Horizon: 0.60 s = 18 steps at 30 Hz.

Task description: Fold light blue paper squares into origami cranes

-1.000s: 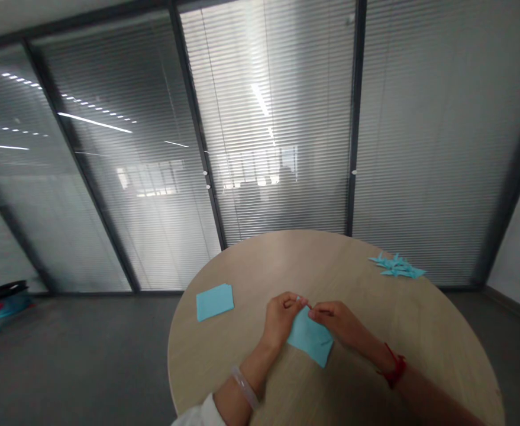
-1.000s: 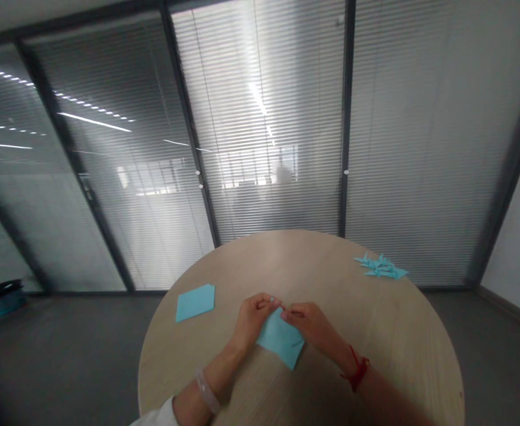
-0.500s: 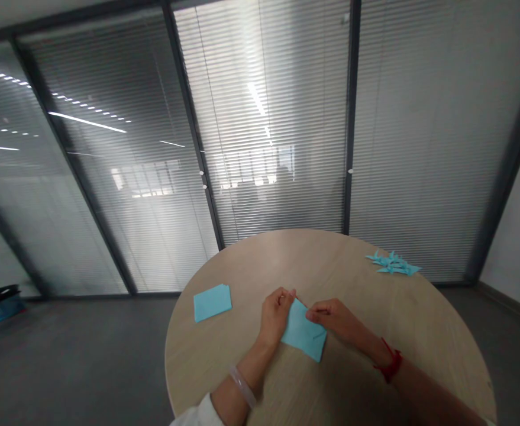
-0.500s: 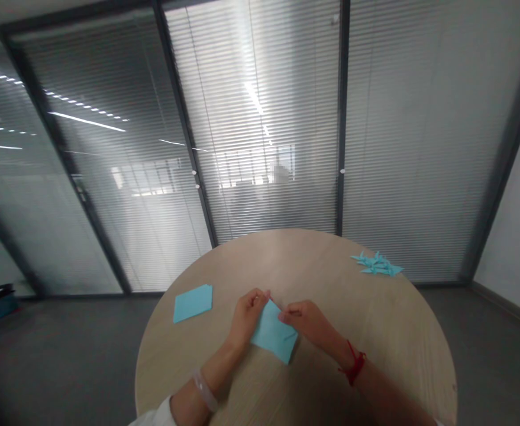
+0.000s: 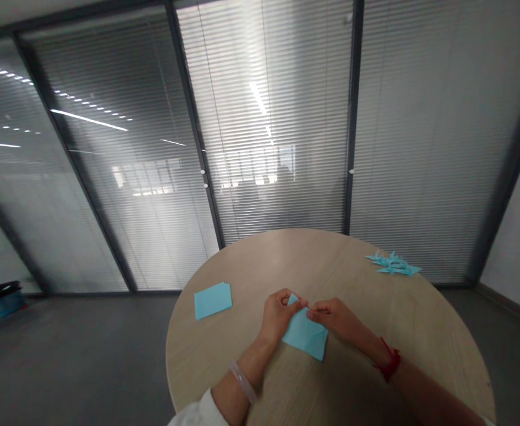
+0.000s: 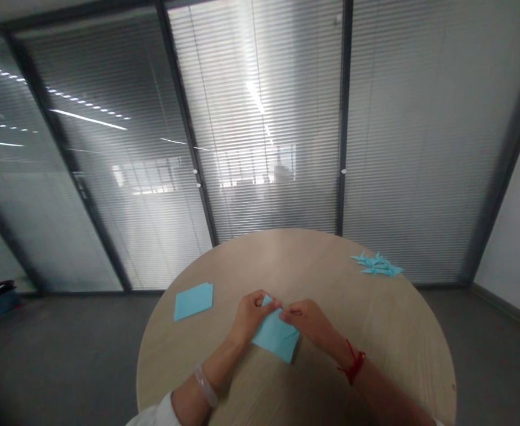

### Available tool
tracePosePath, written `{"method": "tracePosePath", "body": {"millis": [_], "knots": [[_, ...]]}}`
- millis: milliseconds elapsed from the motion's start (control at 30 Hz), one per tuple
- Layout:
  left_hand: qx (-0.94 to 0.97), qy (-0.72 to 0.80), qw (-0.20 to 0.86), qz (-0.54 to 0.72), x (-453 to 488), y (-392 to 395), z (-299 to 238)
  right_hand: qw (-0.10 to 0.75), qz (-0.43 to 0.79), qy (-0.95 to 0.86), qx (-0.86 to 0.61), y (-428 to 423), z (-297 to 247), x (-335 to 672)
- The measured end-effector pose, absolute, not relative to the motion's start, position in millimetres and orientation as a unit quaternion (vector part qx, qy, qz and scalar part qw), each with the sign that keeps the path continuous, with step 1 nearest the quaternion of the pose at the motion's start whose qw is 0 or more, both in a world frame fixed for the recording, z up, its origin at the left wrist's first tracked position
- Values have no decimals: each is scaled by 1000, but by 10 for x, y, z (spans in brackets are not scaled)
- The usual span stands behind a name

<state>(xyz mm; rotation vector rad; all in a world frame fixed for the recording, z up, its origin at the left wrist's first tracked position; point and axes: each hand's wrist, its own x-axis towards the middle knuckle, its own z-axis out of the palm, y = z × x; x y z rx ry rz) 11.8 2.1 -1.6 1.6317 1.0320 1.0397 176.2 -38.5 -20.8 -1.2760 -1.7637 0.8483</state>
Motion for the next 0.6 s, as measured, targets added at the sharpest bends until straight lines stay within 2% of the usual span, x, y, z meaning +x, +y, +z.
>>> {"method": "tracePosePath", "body": {"millis": [133,600], "knots": [[640,413,471,444,102,-8,38,390,346,-704,-481,-384,-215,1764],[658,442,395,465,79,42,-3,394,334,-710,-478,-381,-227,1797]]}}
